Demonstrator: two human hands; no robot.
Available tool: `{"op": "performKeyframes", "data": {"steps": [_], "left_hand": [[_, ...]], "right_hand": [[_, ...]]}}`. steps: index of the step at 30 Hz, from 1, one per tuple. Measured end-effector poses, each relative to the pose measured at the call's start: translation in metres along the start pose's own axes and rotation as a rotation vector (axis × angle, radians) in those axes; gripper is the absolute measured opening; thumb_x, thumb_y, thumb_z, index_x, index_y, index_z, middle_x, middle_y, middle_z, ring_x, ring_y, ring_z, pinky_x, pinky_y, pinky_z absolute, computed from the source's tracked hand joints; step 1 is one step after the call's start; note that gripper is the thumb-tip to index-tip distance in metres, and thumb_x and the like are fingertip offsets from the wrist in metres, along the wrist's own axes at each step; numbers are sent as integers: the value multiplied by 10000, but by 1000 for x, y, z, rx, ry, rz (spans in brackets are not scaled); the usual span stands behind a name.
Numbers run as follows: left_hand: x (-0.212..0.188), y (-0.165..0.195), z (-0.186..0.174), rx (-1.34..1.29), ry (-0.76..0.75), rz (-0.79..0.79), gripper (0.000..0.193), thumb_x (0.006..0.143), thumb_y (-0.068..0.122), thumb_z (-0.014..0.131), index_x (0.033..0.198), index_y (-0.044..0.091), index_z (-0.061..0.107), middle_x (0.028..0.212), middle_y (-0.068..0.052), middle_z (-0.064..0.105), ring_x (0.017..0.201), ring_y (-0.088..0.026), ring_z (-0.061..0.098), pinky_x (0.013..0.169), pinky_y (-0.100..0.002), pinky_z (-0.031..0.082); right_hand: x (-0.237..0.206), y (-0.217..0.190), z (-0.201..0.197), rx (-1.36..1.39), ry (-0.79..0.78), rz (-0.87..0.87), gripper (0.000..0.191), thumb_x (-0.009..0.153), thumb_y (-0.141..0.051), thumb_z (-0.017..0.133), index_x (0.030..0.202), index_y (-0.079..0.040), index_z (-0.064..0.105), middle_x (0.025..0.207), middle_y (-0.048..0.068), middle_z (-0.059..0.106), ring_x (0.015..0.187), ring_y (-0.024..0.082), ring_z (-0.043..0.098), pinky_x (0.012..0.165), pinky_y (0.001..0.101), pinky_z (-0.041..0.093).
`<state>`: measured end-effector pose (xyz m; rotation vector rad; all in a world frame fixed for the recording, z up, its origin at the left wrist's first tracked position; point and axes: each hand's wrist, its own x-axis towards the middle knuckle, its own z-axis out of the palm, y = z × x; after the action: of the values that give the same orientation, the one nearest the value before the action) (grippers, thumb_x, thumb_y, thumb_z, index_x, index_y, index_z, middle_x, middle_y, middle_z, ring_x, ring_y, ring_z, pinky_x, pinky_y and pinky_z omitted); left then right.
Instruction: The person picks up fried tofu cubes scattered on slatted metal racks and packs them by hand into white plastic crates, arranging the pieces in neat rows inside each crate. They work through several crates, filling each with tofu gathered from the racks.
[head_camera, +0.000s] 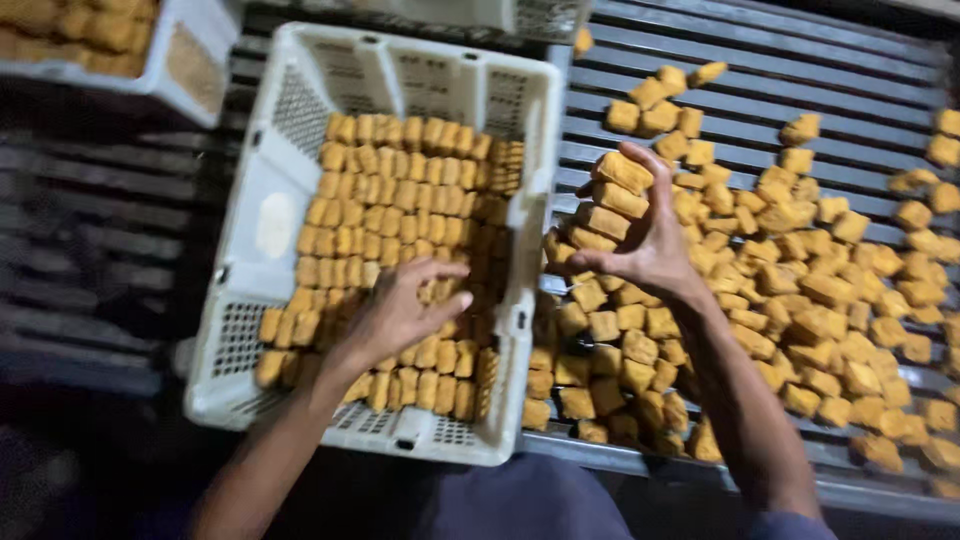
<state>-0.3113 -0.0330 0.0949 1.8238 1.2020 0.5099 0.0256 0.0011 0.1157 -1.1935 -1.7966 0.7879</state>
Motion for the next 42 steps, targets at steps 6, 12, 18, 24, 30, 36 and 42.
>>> {"op": "performKeyframes", "data": {"steps": [6, 12, 18, 24, 30, 36, 42], "left_hand": [[-9, -27, -25, -270, 225, 59, 346, 914, 279, 756, 1185, 68, 715, 1134, -113, 750, 981, -200, 753, 863, -379, 627], [-1, -49, -32, -491, 250, -31, 291, 895, 73, 696, 1185, 43, 710, 1080, -132, 763, 820, -200, 724, 673, -343, 621], [-10, -43, -49, -120, -39, -70, 631, 787, -58, 701, 1384, 85, 560, 1201, -121, 651, 905, -202, 663, 686, -297, 597], [9, -50, -37, 46, -391, -244, 568, 708, 30, 789, 1254, 112, 658, 1065, -132, 760, 858, -205, 678, 761, -354, 529], [5, -77, -35, 214, -331, -210, 557, 678, 171, 938, 1112, -79, 692, 1081, -191, 707, 910, -268, 692, 892, -397, 585], [0, -65, -31, 198, -349, -205, 735, 670, 207, 923, 1316, 30, 622, 1160, -158, 659, 923, -265, 680, 927, -443, 528], [-6, -60, -33, 144, -461, -346, 677, 806, 228, 826, 1430, 119, 589, 1115, -258, 732, 895, -359, 711, 829, -470, 588]], "right_hand": [[25, -61, 48, 127, -327, -73, 1107, 672, -174, 947, 1554, -100, 282, 1599, 192, 262, 1489, 356, 388, 1120, 520, 475], [36, -98, 90, 52, -689, 80, 985, 749, -25, 822, 1548, -155, 259, 1436, 212, 385, 1223, 328, 559, 909, 536, 571], [33, -92, 154, -585, -1042, 129, 885, 834, -20, 702, 1573, -239, 268, 1316, 136, 493, 901, 236, 604, 779, 372, 629], [37, -92, 184, -711, -1297, 18, 731, 863, -156, 750, 1500, -252, 403, 1211, 93, 607, 945, 263, 623, 828, 388, 611], [55, -74, 167, -430, -1231, 257, 678, 867, -156, 702, 1487, -224, 437, 1109, 94, 749, 967, 237, 734, 895, 413, 616], [34, -39, 176, -315, -1171, 263, 524, 903, -150, 679, 1412, -179, 557, 1146, 70, 745, 935, 205, 754, 847, 396, 645], [27, -41, 118, -227, -783, 191, 503, 807, 42, 645, 1290, -96, 642, 1040, 87, 780, 903, 181, 773, 787, 328, 650]]}}
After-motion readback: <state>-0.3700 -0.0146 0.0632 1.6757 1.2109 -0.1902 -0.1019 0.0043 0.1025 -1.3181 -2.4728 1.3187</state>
